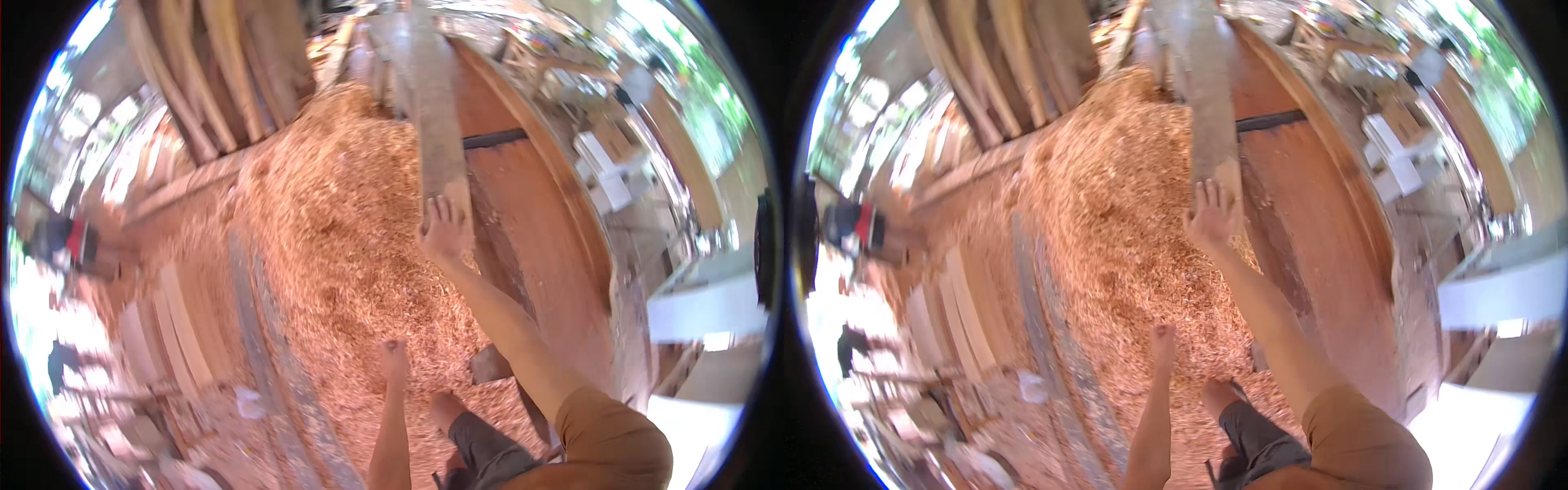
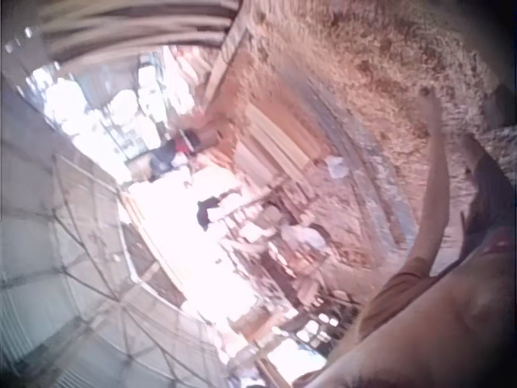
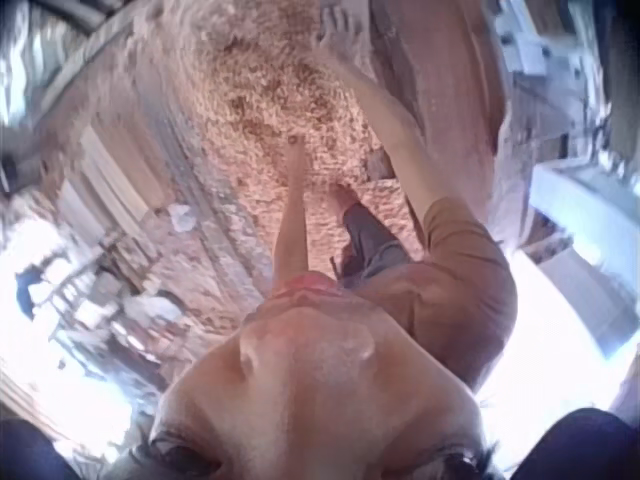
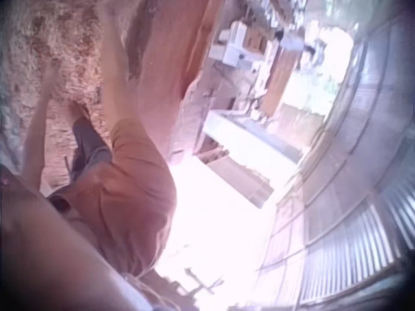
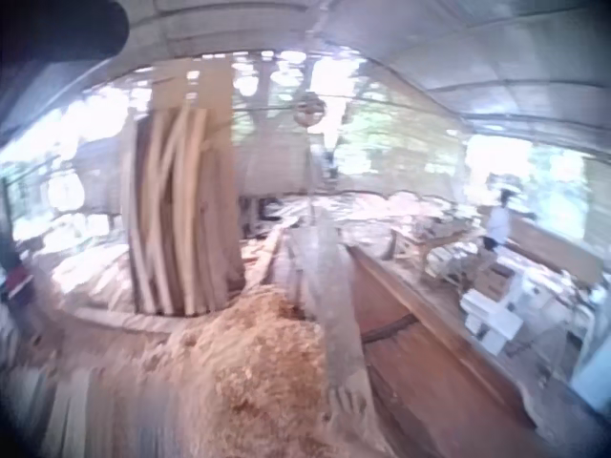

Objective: Manually feeding and positioning wooden planks on a woodworking workbench for processing.

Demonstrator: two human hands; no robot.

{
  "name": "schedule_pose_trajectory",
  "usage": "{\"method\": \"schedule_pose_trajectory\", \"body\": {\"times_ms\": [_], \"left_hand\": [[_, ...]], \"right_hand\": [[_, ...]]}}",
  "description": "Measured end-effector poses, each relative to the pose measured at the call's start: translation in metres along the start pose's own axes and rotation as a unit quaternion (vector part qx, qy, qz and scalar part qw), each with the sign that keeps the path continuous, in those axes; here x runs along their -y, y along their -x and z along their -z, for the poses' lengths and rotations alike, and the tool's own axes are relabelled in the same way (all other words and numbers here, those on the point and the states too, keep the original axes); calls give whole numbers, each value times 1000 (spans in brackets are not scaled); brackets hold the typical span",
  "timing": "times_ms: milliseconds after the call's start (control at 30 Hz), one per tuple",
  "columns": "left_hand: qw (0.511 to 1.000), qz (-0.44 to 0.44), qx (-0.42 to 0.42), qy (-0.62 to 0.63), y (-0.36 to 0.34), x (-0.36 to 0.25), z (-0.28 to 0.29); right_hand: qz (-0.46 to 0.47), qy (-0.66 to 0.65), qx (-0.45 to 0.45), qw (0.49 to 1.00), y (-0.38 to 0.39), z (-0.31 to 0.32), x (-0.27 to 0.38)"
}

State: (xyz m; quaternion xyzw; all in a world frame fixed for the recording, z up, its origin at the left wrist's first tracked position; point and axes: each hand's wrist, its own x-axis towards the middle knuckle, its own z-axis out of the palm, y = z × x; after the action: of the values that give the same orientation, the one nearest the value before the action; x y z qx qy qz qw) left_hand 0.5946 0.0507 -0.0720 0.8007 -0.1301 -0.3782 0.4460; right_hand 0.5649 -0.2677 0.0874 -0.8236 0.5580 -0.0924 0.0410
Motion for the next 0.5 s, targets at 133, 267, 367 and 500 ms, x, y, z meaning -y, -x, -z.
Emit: {"method": "schedule_pose_trajectory", "body": {"times_ms": [133, 267, 367, 500], "left_hand": [[985, 13, 55, 165, -101, -104, 25], [980, 74, 104, 152, -162, -242, -24], [972, 52, 112, 198, -206, -266, -66], [943, 83, 271, 175, -211, -272, -103]], "right_hand": [[-15, -9, -17, 1000, -10, -3, 14], [-19, -68, 23, 997, 0, 11, 9], [27, -71, 44, 996, -1, 25, 11], [-202, -207, 46, 956, -9, 21, 13]]}}
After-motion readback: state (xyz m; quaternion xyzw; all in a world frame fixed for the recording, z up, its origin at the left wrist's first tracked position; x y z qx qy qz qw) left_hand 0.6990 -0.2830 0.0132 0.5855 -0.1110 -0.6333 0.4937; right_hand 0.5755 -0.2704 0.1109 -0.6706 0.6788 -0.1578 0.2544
